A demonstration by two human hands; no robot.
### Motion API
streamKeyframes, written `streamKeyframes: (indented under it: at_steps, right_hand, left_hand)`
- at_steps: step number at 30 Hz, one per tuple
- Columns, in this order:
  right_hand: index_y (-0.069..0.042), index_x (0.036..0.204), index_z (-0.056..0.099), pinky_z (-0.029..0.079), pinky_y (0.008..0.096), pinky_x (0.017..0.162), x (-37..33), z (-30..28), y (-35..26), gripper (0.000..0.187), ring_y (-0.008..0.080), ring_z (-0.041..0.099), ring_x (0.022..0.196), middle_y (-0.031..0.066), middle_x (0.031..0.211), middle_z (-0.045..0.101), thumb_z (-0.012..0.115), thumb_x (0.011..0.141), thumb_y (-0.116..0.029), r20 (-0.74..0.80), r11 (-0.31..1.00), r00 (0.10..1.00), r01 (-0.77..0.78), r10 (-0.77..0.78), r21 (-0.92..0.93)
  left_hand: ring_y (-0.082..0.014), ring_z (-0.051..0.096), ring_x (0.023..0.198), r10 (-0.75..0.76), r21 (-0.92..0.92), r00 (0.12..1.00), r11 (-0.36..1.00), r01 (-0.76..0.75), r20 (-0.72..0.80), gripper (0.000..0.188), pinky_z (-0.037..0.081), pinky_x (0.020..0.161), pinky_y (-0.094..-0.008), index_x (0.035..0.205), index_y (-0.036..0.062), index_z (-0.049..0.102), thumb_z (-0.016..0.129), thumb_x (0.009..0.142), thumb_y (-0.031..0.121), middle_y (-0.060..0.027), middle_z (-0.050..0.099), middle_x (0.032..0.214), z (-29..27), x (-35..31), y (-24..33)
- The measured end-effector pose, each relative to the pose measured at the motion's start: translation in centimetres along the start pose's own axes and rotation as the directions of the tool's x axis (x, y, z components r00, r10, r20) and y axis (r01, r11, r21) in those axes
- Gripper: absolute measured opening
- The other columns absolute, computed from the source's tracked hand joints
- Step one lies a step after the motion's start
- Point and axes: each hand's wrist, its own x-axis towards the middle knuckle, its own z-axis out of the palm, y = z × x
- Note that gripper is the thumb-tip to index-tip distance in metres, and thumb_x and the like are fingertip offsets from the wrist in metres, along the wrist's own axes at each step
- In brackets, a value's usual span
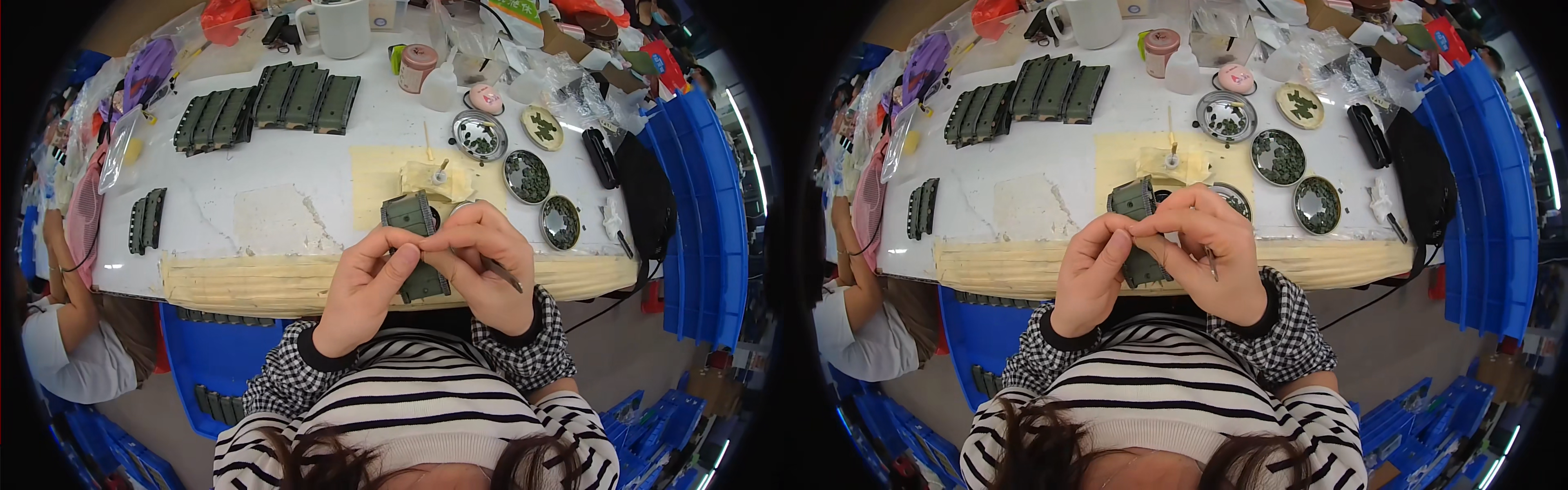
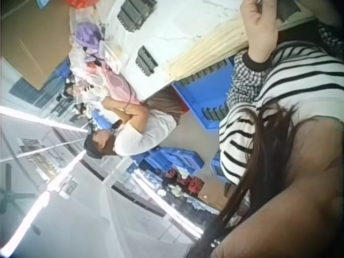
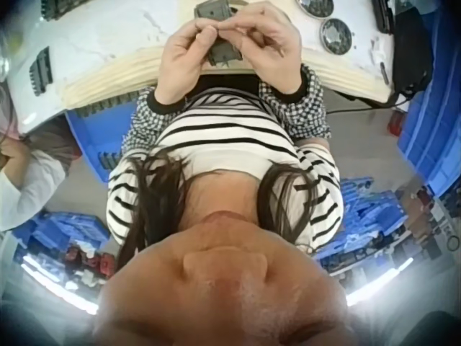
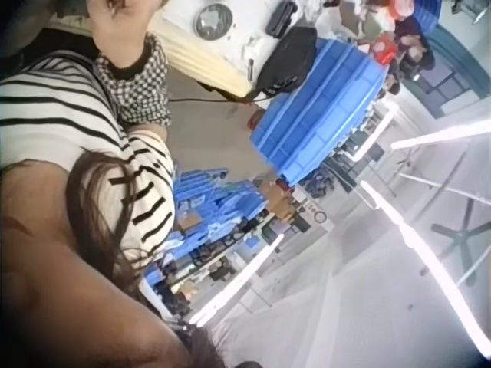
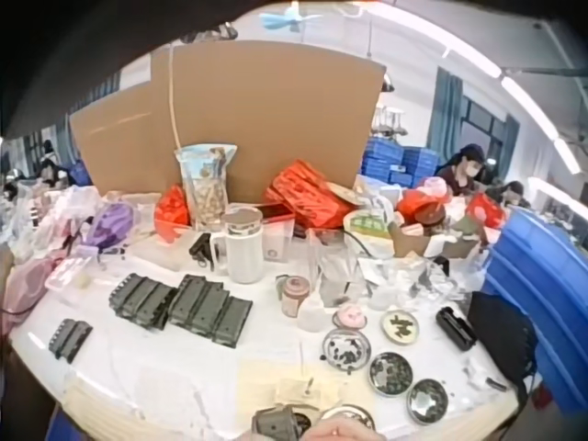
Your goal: Apply a substance to small green plastic toy components using a fine brush and handling parts with tweezers.
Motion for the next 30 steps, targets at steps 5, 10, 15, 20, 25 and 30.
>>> streamKeyframes:
  at_steps: [5,10,15,20,25,30]
  right_hand:
    - [-0.006,0.100,0.071,0.033,0.0190,0.047,0.0,0.0,-0.7,0.022,0.0028,0.044,0.058,0.0023,0.092,0.059,0.071,0.079,0.003,0.034,0.998,0.999,0.003,-0.001,-0.060]
    - [-0.005,0.101,0.070,0.040,0.0219,0.050,0.2,-0.8,-1.2,0.025,0.0093,0.053,0.062,0.0061,0.090,0.062,0.072,0.078,0.003,0.025,0.979,0.998,0.054,-0.050,-0.195]
    - [-0.004,0.099,0.069,0.048,0.0280,0.055,1.0,-0.3,-0.6,0.030,0.0199,0.060,0.064,0.0081,0.085,0.062,0.074,0.070,0.000,0.149,0.883,0.937,0.348,-0.316,-0.314]
    - [-0.002,0.099,0.069,0.045,0.0278,0.053,1.5,-1.4,-0.3,0.034,0.0169,0.057,0.061,0.0064,0.086,0.063,0.068,0.065,-0.007,0.386,0.680,0.806,0.588,-0.449,-0.437]
    - [0.000,0.098,0.067,0.046,0.0286,0.052,1.3,-1.2,-0.5,0.034,0.0172,0.058,0.060,0.0064,0.087,0.063,0.069,0.064,-0.005,0.384,0.574,0.768,0.639,-0.513,-0.512]
    - [-0.003,0.091,0.065,0.048,0.0296,0.052,1.8,-1.4,-0.8,0.025,0.0205,0.060,0.062,0.0076,0.083,0.060,0.075,0.068,0.002,0.071,0.818,0.942,0.321,-0.328,-0.478]
  left_hand:
    - [-0.0082,0.055,0.082,0.106,-0.007,0.994,0.994,-0.106,-0.034,0.019,0.044,0.078,-0.0216,0.101,0.0009,0.060,0.053,0.100,0.018,-0.0022,0.063,0.094,0.0,0.0,-0.4]
    - [-0.0081,0.052,0.086,0.143,0.052,0.989,0.989,-0.141,-0.043,0.020,0.042,0.082,-0.0233,0.092,0.0024,0.056,0.049,0.101,0.019,-0.0016,0.059,0.089,0.3,-0.1,0.8]
    - [-0.0099,0.054,0.087,0.186,0.188,0.982,0.964,-0.190,0.038,0.022,0.043,0.080,-0.0228,0.091,-0.0004,0.058,0.049,0.101,0.017,-0.0034,0.053,0.091,-0.6,0.1,0.7]
    - [-0.0107,0.049,0.082,0.137,0.316,0.990,0.938,-0.140,0.033,0.021,0.040,0.076,-0.0226,0.088,-0.0002,0.058,0.051,0.100,0.016,-0.0041,0.050,0.089,-1.0,-0.1,1.1]
    - [-0.0119,0.048,0.082,0.142,0.350,0.987,0.923,-0.161,0.078,0.016,0.039,0.074,-0.0228,0.096,0.0004,0.059,0.051,0.099,0.015,-0.0045,0.051,0.092,-1.1,-0.1,0.9]
    - [-0.0160,0.055,0.110,0.144,0.198,0.990,0.970,-0.143,0.011,0.059,0.049,0.093,-0.0301,0.147,0.0048,0.027,0.049,0.094,-0.004,-0.0106,0.053,0.123,0.8,-0.7,1.2]
